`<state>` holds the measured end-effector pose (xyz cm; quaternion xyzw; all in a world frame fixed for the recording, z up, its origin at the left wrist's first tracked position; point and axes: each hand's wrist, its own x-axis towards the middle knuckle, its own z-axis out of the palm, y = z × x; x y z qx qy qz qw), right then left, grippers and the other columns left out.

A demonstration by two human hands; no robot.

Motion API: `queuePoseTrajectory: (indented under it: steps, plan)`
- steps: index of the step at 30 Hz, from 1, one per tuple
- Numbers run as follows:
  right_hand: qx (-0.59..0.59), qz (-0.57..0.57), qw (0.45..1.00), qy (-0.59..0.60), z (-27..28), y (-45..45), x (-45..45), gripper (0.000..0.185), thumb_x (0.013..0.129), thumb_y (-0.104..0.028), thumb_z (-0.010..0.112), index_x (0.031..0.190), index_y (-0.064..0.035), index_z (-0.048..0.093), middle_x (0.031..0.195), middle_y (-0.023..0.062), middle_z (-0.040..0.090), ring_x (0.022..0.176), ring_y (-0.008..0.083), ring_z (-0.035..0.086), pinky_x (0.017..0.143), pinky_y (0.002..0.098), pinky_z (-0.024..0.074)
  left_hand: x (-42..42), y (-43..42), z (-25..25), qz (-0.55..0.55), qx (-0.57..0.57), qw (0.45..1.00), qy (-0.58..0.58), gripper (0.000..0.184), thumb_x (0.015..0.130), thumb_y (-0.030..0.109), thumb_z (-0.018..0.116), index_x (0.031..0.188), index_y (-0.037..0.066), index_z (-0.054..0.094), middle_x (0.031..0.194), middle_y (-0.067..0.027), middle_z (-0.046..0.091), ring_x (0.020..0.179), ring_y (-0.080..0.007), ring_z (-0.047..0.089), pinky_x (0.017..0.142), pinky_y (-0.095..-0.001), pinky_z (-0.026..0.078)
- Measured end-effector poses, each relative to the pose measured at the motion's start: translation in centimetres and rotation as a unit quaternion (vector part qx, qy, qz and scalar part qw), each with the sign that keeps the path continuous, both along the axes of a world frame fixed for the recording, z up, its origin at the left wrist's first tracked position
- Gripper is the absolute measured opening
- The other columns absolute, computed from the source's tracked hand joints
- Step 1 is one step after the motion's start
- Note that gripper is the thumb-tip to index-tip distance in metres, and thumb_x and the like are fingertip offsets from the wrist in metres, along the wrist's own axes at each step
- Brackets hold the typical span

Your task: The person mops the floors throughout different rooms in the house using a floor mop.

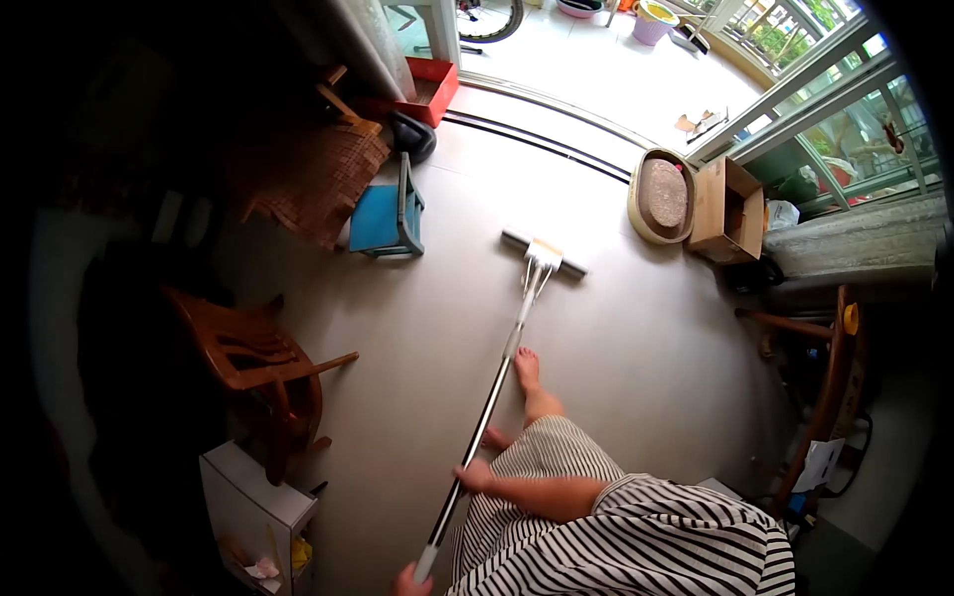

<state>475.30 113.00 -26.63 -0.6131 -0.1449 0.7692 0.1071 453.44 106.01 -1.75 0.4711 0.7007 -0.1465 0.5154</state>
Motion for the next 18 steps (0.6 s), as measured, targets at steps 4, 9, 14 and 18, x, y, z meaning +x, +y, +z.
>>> queuePoseTrajectory:
  steps: [4,9,14,18]
  plan:
    - [0.121,0.013,0.966,-0.226,-5.9,9.0,14.7,0.038,0.076,-0.035,0.051,0.076,0.0022,0.061,0.068,0.0183,0.061,0.065,0.0265,0.061,0.068,0.0394,0.0484,14.4,8.7,-8.4,-0.091,0.085,0.992,-0.027,0.028,0.070,0.025,0.066,0.083,0.003,0.055,0.069,-0.0164,0.058,0.065,-0.0318,0.058,0.057,-0.0392,0.044]
    - [0.088,-0.038,0.958,-0.271,-8.0,18.4,30.5,0.038,0.072,-0.030,0.053,0.058,0.0048,0.056,0.054,0.0171,0.057,0.042,0.0239,0.056,0.040,0.0337,0.0451,27.4,15.1,-15.1,-0.130,0.148,0.973,-0.118,0.038,0.075,0.028,0.062,0.099,0.001,0.050,0.086,-0.0225,0.060,0.079,-0.0380,0.059,0.067,-0.0436,0.046]
    - [0.122,-0.151,0.934,-0.301,-10.2,13.8,28.3,0.029,0.071,-0.024,0.053,0.060,0.0030,0.054,0.053,0.0159,0.056,0.041,0.0249,0.054,0.040,0.0355,0.0420,27.1,11.7,-14.4,-0.139,0.101,0.975,-0.142,0.040,0.076,0.027,0.061,0.105,0.002,0.047,0.088,-0.0246,0.060,0.082,-0.0404,0.058,0.069,-0.0452,0.045]
    - [0.201,-0.147,0.900,-0.356,-16.0,0.6,11.9,0.033,0.075,-0.025,0.051,0.093,0.0027,0.056,0.089,0.0253,0.058,0.088,0.0329,0.057,0.075,0.0423,0.0437,12.1,1.4,-13.1,-0.144,0.035,0.982,-0.118,0.042,0.076,0.026,0.060,0.110,0.006,0.044,0.093,-0.0245,0.059,0.084,-0.0404,0.058,0.070,-0.0448,0.046]
